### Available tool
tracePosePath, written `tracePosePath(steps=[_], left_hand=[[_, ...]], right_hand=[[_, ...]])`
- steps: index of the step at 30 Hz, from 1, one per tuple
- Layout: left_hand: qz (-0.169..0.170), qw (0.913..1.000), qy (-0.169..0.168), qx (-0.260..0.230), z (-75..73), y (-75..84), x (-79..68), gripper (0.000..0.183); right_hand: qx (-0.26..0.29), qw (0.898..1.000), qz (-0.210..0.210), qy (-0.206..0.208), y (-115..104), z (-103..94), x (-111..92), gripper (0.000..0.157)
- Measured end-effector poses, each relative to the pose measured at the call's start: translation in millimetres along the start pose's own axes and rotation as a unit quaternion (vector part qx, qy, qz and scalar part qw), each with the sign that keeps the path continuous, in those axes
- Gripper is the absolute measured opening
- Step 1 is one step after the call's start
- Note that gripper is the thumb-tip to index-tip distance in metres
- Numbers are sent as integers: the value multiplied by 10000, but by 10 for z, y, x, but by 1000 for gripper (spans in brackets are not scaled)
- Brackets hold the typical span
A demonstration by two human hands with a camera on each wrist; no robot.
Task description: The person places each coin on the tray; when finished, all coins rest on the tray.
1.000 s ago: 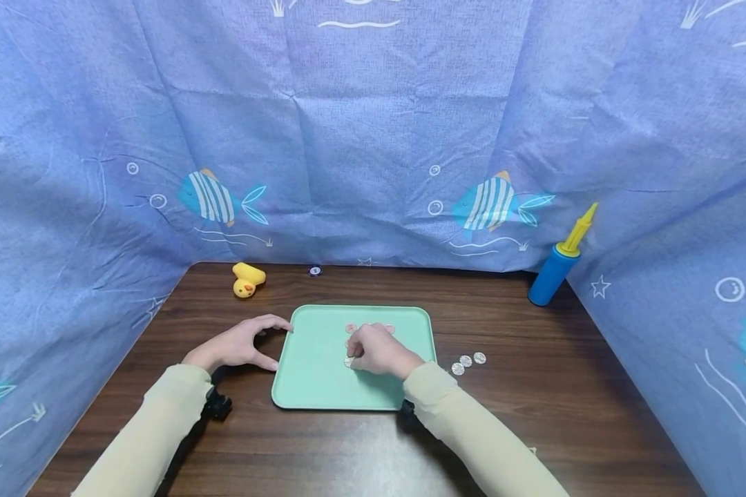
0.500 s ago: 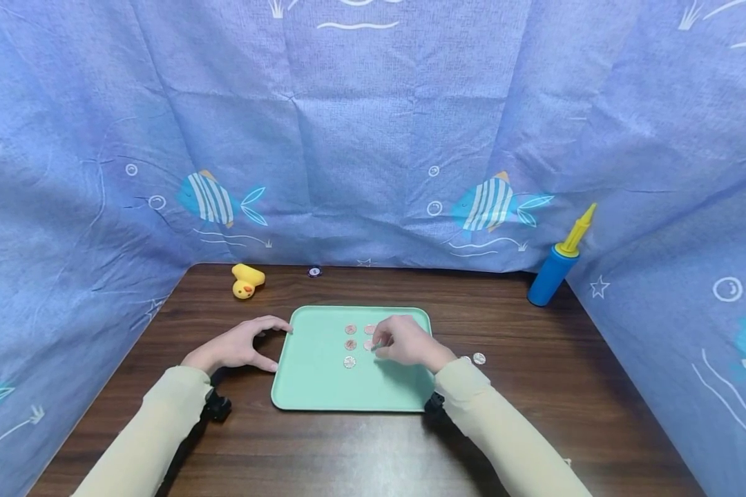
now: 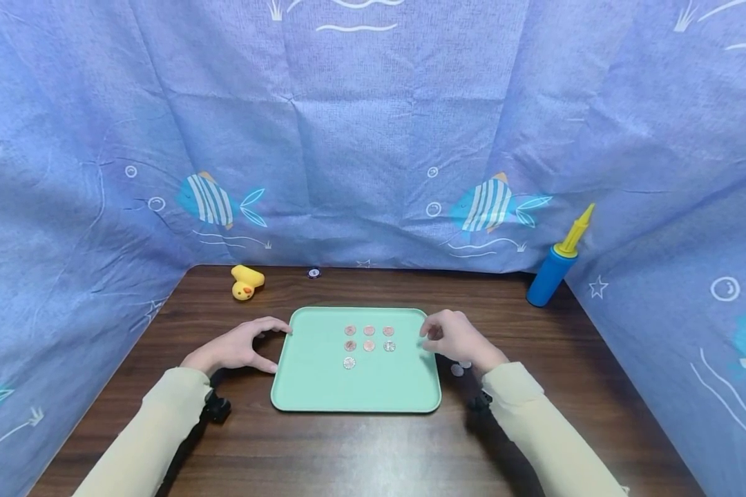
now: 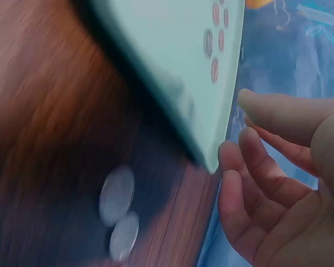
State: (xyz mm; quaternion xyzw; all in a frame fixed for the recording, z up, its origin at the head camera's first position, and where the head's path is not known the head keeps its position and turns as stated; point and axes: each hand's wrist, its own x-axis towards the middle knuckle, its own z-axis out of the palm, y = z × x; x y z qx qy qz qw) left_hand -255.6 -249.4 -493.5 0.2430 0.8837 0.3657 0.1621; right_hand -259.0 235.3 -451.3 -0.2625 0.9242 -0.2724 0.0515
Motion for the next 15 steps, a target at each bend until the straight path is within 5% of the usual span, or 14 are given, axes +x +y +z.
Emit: tracePosePath(steps=[15], left_hand=[[73, 10000, 21, 44, 13, -7, -7, 75]], right_hand=[[-277, 9991, 312, -93, 462, -183, -381, 16]])
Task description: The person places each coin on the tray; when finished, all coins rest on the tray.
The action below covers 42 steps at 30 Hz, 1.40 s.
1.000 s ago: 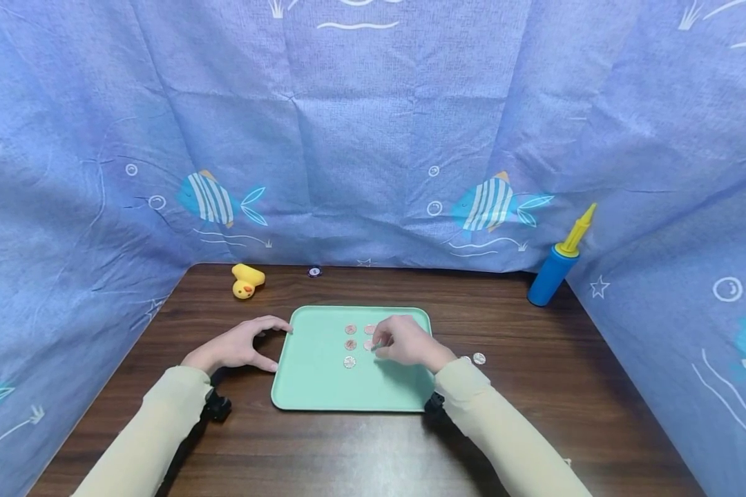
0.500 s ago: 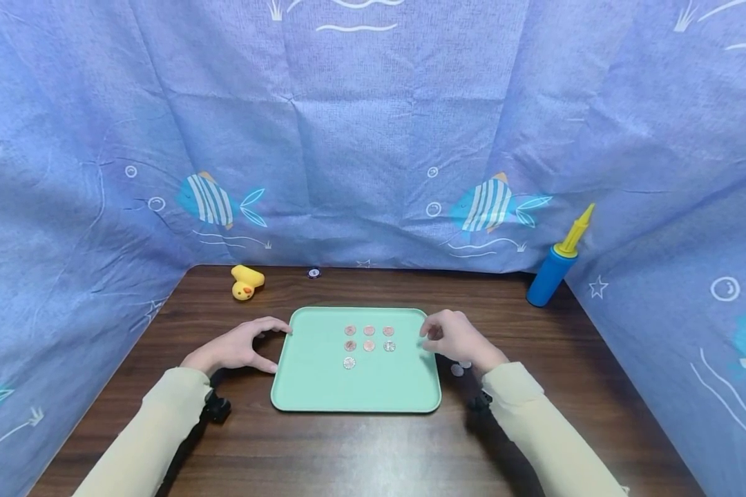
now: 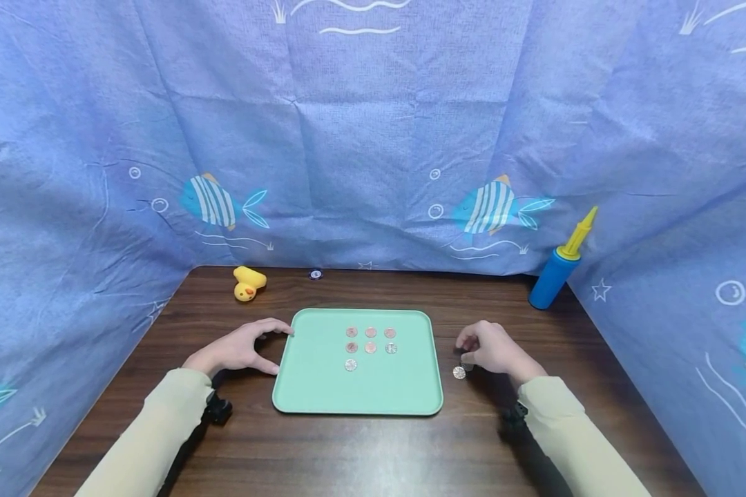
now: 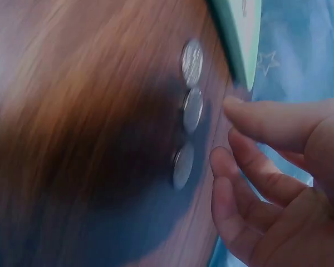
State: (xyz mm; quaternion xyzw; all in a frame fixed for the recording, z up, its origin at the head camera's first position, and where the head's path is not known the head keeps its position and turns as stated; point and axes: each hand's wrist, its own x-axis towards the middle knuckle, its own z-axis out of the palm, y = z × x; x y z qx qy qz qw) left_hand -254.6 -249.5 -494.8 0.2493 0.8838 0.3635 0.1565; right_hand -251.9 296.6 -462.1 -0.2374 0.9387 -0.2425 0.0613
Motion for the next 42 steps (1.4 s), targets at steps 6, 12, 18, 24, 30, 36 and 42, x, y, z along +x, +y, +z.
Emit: tracePosePath(steps=[6, 12, 18, 24, 30, 36, 42], left_hand=[[2, 10000, -12, 26, 12, -3, 6, 75], [36, 10000, -36, 35, 0, -11, 15, 75], [37, 10000, -40, 43, -7, -24, 33, 75], [38, 10000, -31, 22, -7, -22, 26, 74], [30, 10000, -22, 38, -10, -18, 23, 74], [10, 10000, -3, 30, -17, -16, 22, 74], [12, 10000, -28, 32, 4, -22, 25, 74]], right_hand=[[35, 9999, 42, -136, 135, -77, -139, 22], [50, 9998, 55, -177, 212, -54, -183, 20], [33, 9997, 222, -23, 243, -30, -151, 19], [-21, 9996, 262, 66, 283, 9, -120, 22], [-199, 9994, 264, 112, 293, 38, -96, 24], [-216, 9995, 209, 21, 307, 40, -57, 26], [-180, 9998, -6, -43, 353, 27, -75, 26]])
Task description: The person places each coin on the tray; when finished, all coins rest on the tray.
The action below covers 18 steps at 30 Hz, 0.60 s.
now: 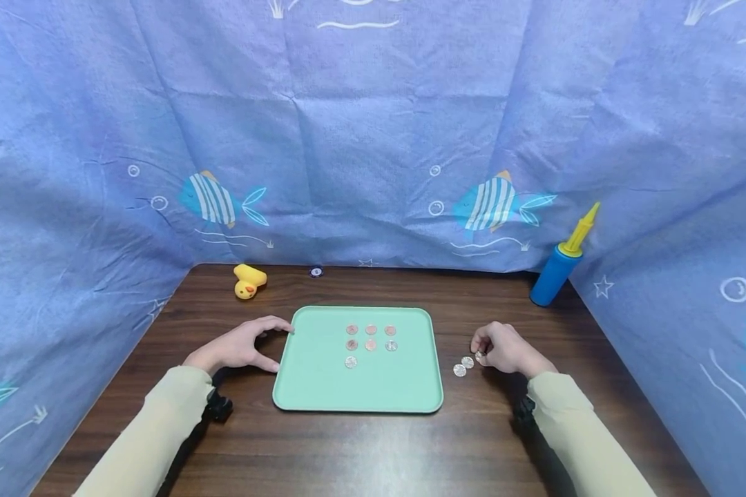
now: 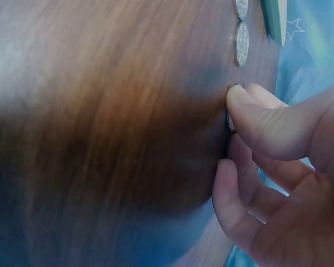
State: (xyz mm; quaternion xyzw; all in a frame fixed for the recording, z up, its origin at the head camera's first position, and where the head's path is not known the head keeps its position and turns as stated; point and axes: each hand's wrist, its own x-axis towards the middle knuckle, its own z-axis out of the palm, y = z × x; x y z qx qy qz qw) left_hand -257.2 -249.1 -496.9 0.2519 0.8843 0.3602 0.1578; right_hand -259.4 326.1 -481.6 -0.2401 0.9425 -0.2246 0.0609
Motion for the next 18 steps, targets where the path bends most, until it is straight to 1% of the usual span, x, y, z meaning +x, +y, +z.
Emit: tracePosePath(steps=[5, 8, 14, 18], left_hand=[[11, 10000, -6, -45, -3, 5, -11, 74], [7, 10000, -12, -68, -2, 14, -13, 73], [16, 10000, -2, 2, -5, 3, -6, 74], [46, 10000, 5, 30, -7, -1, -14, 73]], right_hand=[[236, 9996, -138, -108, 27, -15, -24, 25], [267, 9993, -232, -99, 42, -19, -38, 26], [154, 9993, -328, -100, 28, -43, -38, 24], [44, 9991, -411, -27, 19, -60, -40, 22]])
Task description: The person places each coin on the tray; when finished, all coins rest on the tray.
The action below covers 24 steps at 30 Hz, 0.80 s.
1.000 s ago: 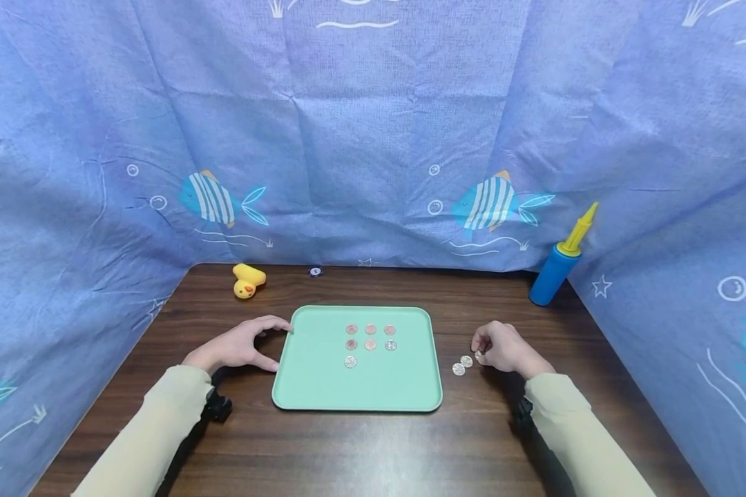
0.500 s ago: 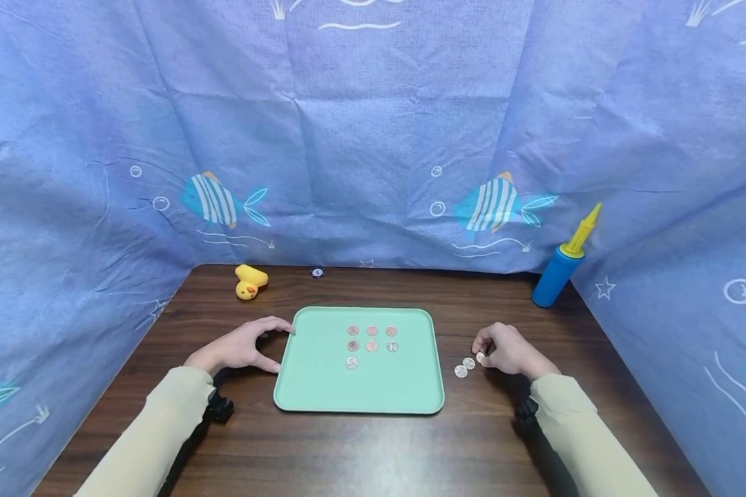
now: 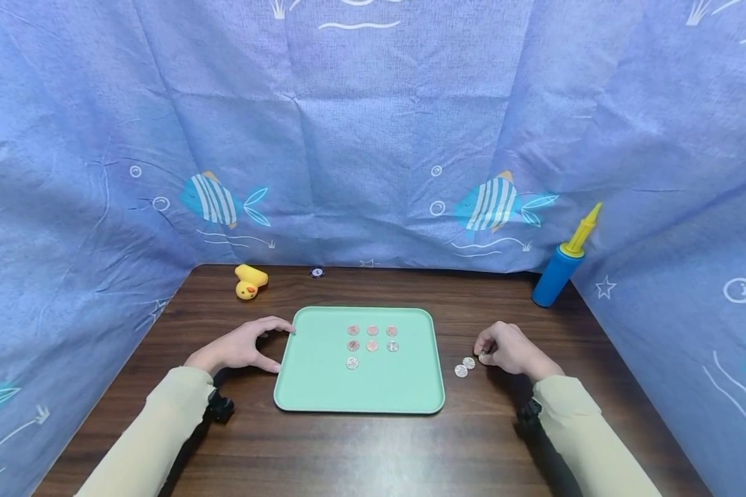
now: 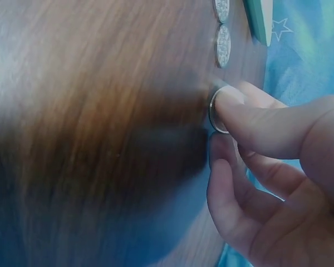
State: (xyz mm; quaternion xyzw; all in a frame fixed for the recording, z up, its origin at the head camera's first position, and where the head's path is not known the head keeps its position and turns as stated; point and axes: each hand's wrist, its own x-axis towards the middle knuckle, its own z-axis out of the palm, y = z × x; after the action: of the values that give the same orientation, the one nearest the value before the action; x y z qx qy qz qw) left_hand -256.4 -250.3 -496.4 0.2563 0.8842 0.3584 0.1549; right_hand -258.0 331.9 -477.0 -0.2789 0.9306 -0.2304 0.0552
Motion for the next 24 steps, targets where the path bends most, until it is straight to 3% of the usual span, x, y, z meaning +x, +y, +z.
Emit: tracePosePath(steps=[5, 13, 24], left_hand=[[-12, 10000, 1, -42, 0, 13, -9, 73], [-104, 9999, 47, 68, 13, -6, 7, 75], [-91, 9999, 81, 57, 16, -1, -4, 76]], right_hand=[[-81, 9999, 6, 69, -9, -19, -20, 22], [150, 9990, 373, 213, -104, -62, -17, 18], [719, 9968, 120, 326, -373, -26, 155, 14]])
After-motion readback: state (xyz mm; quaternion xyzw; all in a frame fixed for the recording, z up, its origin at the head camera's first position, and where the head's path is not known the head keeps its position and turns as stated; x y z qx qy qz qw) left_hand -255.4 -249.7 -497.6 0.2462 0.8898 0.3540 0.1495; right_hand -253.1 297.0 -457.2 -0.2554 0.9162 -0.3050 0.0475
